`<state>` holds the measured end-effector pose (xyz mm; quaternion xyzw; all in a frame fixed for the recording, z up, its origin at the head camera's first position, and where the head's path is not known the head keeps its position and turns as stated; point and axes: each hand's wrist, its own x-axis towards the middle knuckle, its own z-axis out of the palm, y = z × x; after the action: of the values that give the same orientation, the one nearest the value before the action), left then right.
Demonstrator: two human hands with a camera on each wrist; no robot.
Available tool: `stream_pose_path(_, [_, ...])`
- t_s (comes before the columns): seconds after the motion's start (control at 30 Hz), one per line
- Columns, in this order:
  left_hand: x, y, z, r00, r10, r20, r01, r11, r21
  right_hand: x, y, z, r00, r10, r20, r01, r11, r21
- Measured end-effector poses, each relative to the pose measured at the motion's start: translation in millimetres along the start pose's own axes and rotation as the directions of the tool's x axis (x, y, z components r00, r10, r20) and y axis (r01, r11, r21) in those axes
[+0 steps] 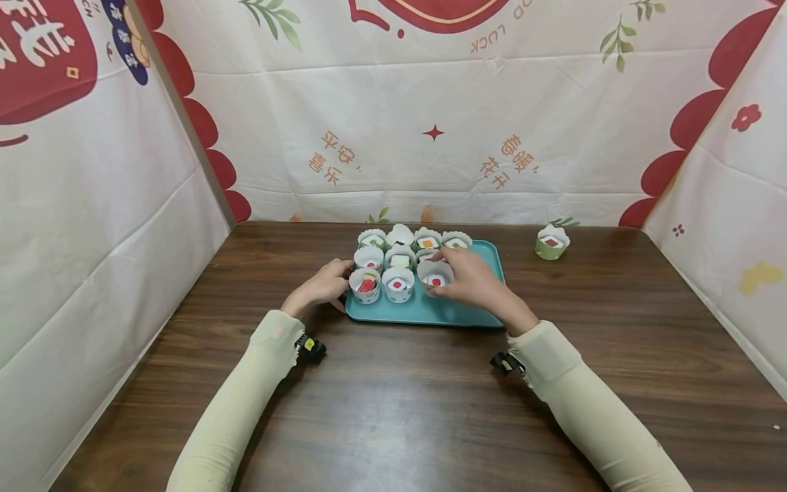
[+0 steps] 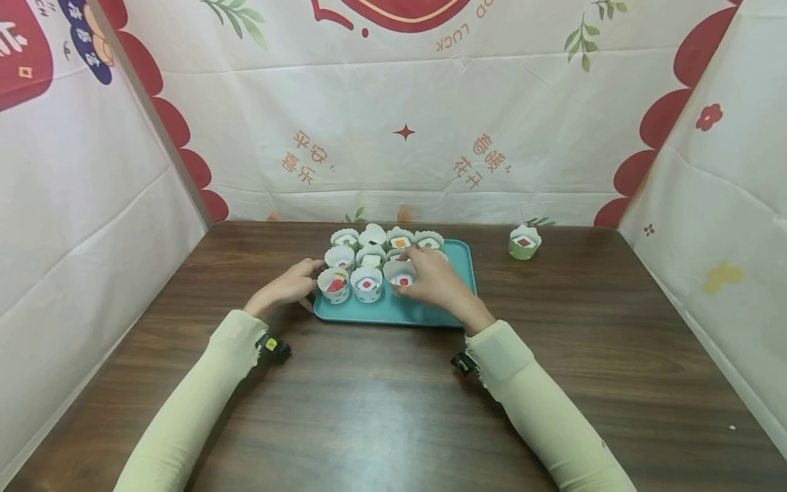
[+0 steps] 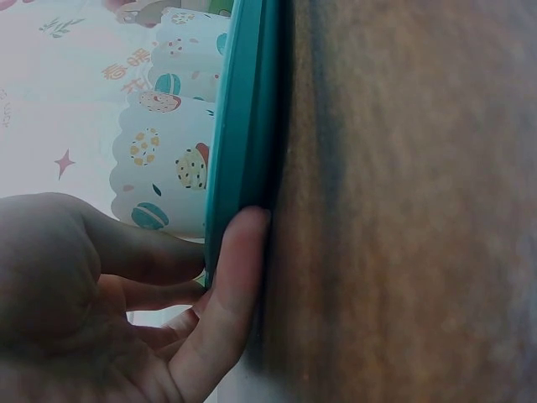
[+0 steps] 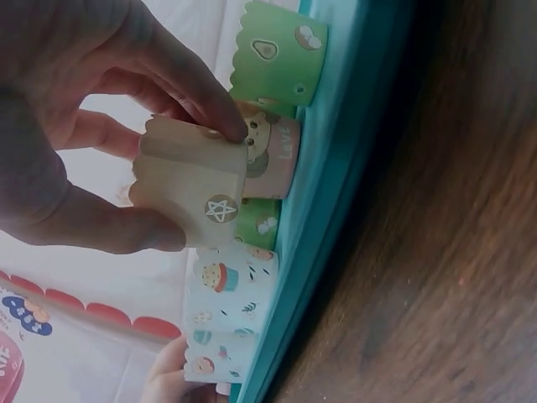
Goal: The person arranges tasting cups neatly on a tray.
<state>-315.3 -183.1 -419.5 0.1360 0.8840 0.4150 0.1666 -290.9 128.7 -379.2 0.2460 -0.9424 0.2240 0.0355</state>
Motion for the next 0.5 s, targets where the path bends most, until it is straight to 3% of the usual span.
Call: stream_pose_path(0.5, [0.8,-0.5,-0.3,1.0,-0.018,-0.004,0.018,1.0,0.015,1.0,1.2,11.9,0.999,0.034,0.036,-0.037,0.997,0.067])
